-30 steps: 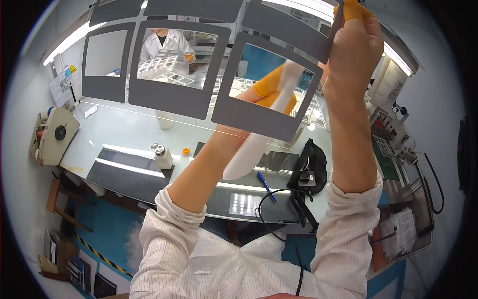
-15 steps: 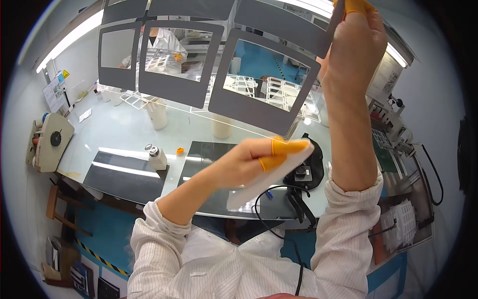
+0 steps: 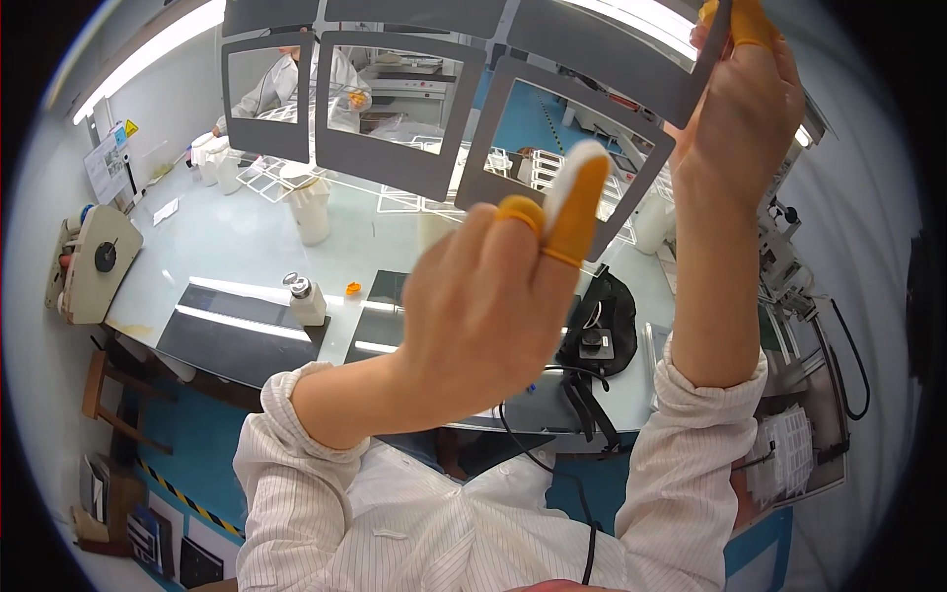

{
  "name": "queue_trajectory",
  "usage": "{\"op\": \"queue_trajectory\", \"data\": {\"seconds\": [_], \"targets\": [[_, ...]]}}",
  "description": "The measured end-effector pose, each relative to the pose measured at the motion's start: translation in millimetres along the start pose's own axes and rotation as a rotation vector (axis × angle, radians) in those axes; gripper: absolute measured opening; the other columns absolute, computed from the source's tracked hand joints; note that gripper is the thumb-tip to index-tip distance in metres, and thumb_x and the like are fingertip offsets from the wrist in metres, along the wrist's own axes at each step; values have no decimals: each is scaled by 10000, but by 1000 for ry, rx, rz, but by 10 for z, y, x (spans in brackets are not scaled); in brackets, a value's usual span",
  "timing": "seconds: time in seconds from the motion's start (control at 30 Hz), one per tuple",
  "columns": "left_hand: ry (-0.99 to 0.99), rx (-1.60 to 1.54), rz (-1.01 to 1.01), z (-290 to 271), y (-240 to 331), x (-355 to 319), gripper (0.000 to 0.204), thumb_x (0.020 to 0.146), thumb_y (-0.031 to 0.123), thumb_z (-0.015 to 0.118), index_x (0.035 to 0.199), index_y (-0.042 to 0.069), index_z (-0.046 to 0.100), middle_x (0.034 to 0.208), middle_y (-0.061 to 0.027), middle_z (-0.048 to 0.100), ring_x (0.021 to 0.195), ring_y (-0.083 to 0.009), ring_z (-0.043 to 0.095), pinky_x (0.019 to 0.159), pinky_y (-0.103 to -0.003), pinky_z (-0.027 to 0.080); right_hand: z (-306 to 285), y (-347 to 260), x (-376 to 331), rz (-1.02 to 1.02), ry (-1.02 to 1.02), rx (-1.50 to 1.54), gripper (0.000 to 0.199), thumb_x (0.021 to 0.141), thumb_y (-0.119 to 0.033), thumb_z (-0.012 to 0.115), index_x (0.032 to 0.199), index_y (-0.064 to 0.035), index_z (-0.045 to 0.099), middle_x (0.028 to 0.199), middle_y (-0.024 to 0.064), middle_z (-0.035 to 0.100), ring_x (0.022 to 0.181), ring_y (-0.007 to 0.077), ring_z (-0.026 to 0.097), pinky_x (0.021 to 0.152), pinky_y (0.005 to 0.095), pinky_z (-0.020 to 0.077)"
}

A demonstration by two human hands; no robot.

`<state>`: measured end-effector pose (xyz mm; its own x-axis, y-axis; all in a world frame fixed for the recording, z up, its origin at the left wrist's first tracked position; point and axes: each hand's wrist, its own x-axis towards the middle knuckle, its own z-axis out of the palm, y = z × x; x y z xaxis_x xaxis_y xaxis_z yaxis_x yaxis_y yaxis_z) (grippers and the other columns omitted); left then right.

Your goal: The recorder is cleaning a large metal grid frame using a white cloth while wearing finger cots.

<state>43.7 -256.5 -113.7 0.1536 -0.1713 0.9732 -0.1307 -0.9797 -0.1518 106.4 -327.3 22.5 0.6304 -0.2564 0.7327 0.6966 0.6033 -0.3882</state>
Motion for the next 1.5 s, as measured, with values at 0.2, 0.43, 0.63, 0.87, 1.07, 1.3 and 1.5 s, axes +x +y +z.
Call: {"op": "queue_trajectory", "data": {"seconds": [0.2,0.43,0.63,0.87,1.07,1.3,1.5], "targets": [[117,-4,68,96,80,-48,170,632,75,658,764,-3,584,636,-40,378,537,-140,431,381,-224,331,-79,60,38,-53,4,12,145,905,-174,485,906,-46,553,701,1,521,604,62,499,546,137,414],[75,17,-90,-67,-191,102,158,670,-8,618,796,-12,521,757,-123,478,520,-213,488,426,-284,429,-87,93,51,-38,-62,73,133,906,-149,479,903,-40,554,741,4,540,632,59,491,567,133,396],[0,-71,-20,-5,172,88,254,576,-14,646,817,-26,567,706,-97,444,563,-183,487,419,-269,430,-36,64,-23,-67,-6,-70,127,903,-108,451,907,-38,556,747,6,539,656,61,494,595,148,406],[-98,-204,13,-61,112,-129,248,589,-16,654,825,-50,585,700,-105,466,539,-193,510,436,-261,445,-128,125,76,-92,-29,-126,132,884,-98,445,914,-38,558,756,14,544,656,67,505,587,157,423],[33,-24,-47,-163,-305,33,258,672,-20,608,927,-41,572,787,-135,510,560,-208,544,447,-287,464,-217,144,162,-163,-179,-3,150,895,-138,460,935,-38,564,788,38,558,684,91,537,602,172,457],[10,21,-2,-50,-58,-45,375,602,-29,615,976,-28,582,752,-101,488,536,-175,491,410,-255,425,-72,1,57,-2,-61,-96,191,905,-185,460,836,-52,579,697,12,511,631,77,493,576,156,417],[17,-99,68,12,-5,-223,218,630,90,667,821,-1,615,614,-24,362,511,-112,394,350,-216,309,-205,71,219,-78,-19,-318,260,908,-208,463,680,-102,527,609,2,432,544,82,390,513,188,330]]}}
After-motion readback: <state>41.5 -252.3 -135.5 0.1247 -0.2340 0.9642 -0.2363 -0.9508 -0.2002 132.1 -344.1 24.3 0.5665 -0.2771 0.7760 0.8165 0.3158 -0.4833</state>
